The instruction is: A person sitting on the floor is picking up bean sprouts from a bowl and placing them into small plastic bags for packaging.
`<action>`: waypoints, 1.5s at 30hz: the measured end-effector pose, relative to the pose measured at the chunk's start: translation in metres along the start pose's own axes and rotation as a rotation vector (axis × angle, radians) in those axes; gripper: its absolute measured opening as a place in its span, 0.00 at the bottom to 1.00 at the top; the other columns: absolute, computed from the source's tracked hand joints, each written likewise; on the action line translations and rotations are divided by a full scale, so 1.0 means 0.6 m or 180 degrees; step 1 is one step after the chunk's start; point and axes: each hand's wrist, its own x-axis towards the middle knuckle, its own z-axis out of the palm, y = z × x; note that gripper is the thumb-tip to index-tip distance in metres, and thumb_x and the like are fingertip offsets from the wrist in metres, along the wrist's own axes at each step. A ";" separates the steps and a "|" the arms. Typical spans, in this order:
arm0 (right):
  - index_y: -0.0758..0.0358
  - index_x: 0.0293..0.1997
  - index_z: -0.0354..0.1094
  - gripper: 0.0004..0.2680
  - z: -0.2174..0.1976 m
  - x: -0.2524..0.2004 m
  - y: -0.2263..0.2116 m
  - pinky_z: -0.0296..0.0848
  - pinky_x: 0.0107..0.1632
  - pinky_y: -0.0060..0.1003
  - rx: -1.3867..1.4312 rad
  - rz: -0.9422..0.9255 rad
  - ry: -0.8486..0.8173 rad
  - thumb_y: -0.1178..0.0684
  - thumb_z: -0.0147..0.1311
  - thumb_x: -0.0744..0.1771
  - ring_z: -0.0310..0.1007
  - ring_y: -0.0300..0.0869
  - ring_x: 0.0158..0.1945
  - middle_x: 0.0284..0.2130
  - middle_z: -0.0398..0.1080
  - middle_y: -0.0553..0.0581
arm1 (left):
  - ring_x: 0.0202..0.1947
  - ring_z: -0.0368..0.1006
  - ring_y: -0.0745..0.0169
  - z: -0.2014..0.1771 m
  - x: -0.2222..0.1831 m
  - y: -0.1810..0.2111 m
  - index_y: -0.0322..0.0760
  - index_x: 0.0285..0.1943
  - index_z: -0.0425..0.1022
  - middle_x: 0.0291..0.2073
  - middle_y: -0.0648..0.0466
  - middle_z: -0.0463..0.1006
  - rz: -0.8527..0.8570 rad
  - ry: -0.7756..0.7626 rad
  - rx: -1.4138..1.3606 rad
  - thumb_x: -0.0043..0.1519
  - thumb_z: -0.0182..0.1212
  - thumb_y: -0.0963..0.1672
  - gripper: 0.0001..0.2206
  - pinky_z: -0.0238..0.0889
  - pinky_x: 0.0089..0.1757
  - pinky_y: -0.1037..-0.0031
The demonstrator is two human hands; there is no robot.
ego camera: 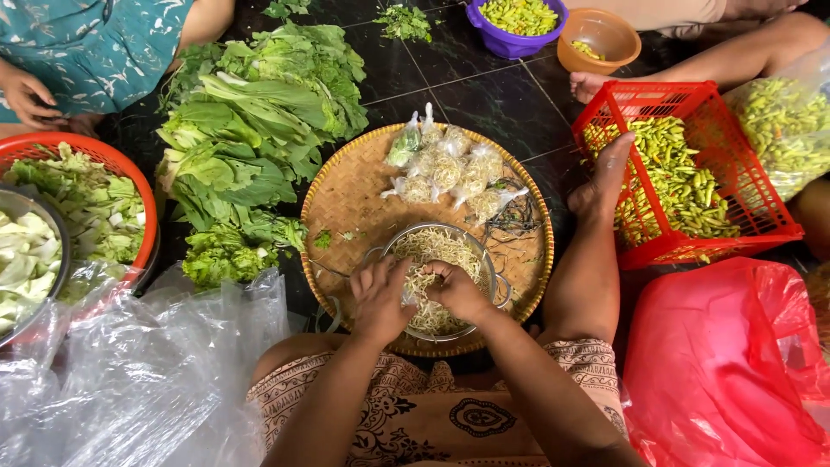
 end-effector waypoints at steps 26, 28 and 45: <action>0.71 0.55 0.69 0.16 0.022 0.018 0.028 0.75 0.35 0.42 -0.1723 0.0157 0.0601 0.57 0.65 0.63 0.80 0.54 0.35 0.37 0.73 0.68 | 0.47 0.73 0.51 0.051 -0.020 0.047 0.31 0.54 0.70 0.42 0.45 0.73 -0.1959 -0.0041 -0.3162 0.69 0.58 0.48 0.14 0.67 0.47 0.53; 0.75 0.59 0.64 0.23 0.019 0.004 0.003 0.74 0.34 0.44 -0.1370 0.0570 0.0430 0.52 0.67 0.62 0.81 0.55 0.37 0.35 0.76 0.68 | 0.48 0.74 0.50 0.065 -0.024 0.034 0.31 0.53 0.70 0.42 0.44 0.74 -0.1961 0.0052 -0.3121 0.69 0.59 0.47 0.13 0.68 0.48 0.53; 0.49 0.53 0.68 0.14 0.036 0.032 0.004 0.75 0.47 0.46 -0.2152 0.1191 0.0796 0.54 0.59 0.63 0.80 0.53 0.45 0.31 0.78 0.58 | 0.33 0.72 0.65 0.134 -0.027 0.023 0.43 0.41 0.76 0.31 0.52 0.79 -0.1082 0.0572 -0.3105 0.59 0.65 0.39 0.06 0.68 0.37 0.74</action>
